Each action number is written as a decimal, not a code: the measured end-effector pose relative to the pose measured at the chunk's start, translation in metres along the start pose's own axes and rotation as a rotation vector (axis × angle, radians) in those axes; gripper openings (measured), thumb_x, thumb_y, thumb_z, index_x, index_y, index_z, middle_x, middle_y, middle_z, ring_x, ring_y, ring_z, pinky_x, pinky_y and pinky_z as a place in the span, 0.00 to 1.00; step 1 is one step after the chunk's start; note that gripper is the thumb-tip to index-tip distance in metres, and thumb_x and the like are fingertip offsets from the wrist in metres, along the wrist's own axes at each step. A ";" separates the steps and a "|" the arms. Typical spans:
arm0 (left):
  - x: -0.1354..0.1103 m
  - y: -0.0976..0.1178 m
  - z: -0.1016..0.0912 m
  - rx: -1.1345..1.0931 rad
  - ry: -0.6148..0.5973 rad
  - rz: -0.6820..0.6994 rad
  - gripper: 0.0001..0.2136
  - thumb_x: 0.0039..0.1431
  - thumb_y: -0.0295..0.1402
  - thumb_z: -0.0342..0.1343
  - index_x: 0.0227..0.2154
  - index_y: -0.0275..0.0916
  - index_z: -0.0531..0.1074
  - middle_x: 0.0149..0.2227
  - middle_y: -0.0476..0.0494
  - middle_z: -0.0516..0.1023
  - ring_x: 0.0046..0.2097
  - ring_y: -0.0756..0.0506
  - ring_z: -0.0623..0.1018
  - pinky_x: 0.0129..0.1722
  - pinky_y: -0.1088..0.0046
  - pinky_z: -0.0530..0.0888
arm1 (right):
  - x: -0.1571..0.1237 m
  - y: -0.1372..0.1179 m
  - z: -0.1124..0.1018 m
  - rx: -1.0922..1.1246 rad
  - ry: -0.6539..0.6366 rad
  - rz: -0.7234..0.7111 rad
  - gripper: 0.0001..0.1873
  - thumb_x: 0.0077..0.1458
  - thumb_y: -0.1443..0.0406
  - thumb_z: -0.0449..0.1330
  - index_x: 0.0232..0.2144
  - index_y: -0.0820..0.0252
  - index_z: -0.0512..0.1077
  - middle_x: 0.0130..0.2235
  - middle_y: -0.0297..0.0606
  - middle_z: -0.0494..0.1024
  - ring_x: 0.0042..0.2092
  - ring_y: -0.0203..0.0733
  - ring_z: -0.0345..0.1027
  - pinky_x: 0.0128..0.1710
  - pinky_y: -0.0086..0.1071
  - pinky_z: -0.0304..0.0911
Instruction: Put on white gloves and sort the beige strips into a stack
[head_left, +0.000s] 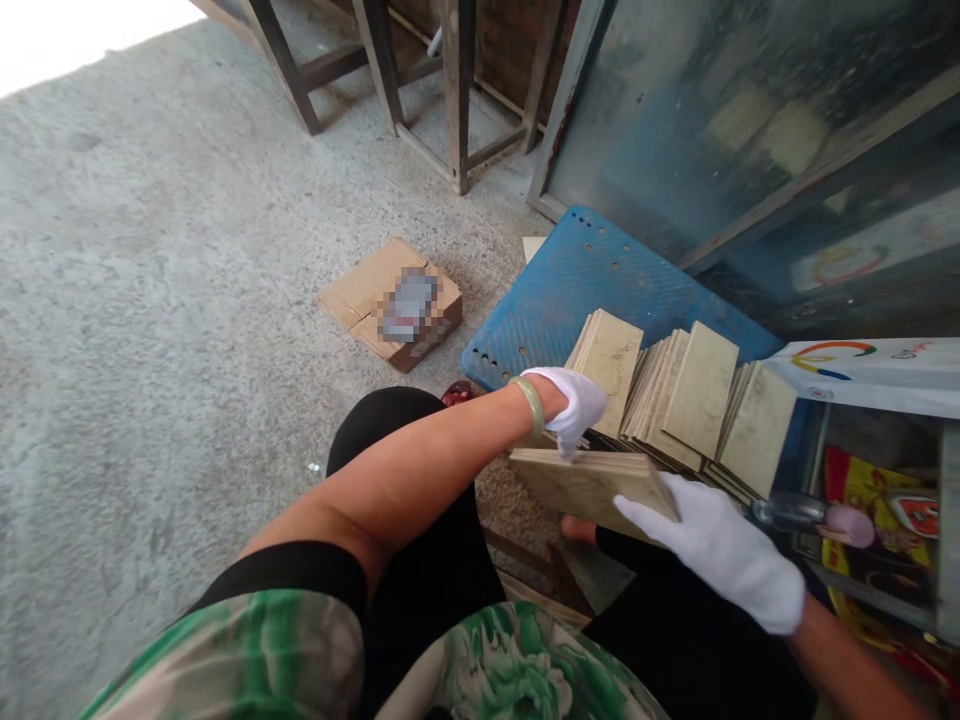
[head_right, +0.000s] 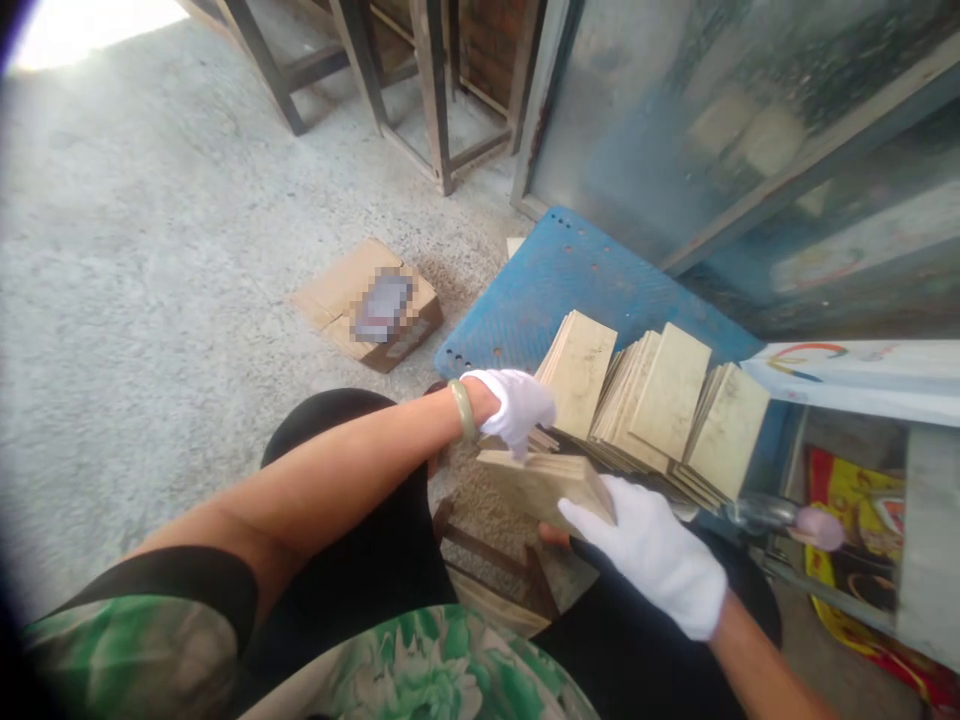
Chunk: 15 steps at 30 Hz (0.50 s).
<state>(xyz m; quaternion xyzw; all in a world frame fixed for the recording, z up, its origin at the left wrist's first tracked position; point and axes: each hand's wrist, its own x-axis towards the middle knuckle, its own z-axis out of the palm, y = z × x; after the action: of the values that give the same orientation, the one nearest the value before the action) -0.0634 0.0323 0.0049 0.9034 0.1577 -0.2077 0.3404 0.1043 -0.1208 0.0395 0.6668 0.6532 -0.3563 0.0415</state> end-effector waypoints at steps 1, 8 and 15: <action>0.000 -0.006 -0.003 0.054 -0.025 -0.079 0.22 0.41 0.33 0.68 0.40 0.27 0.77 0.40 0.31 0.79 0.40 0.36 0.78 0.36 0.65 0.74 | 0.007 -0.003 0.015 -0.010 -0.084 0.030 0.17 0.57 0.51 0.54 0.39 0.54 0.75 0.37 0.39 0.79 0.37 0.45 0.74 0.37 0.34 0.68; -0.008 -0.024 -0.009 -0.008 0.189 -0.191 0.20 0.48 0.31 0.62 0.45 0.26 0.75 0.43 0.29 0.78 0.44 0.35 0.77 0.40 0.66 0.75 | 0.063 0.009 0.125 -0.158 -0.240 -0.027 0.19 0.59 0.51 0.53 0.41 0.57 0.73 0.41 0.41 0.78 0.41 0.46 0.73 0.41 0.33 0.61; -0.015 -0.022 -0.012 -0.014 0.178 -0.190 0.16 0.49 0.25 0.57 0.43 0.28 0.76 0.42 0.32 0.78 0.45 0.39 0.77 0.42 0.69 0.75 | 0.098 0.027 0.166 -0.137 -0.214 0.049 0.21 0.58 0.51 0.54 0.46 0.57 0.71 0.46 0.43 0.76 0.46 0.47 0.71 0.44 0.33 0.62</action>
<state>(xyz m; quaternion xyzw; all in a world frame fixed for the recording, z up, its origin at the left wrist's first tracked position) -0.0819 0.0541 0.0086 0.8968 0.2738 -0.1570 0.3100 0.0480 -0.1285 -0.1465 0.6364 0.6514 -0.3787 0.1651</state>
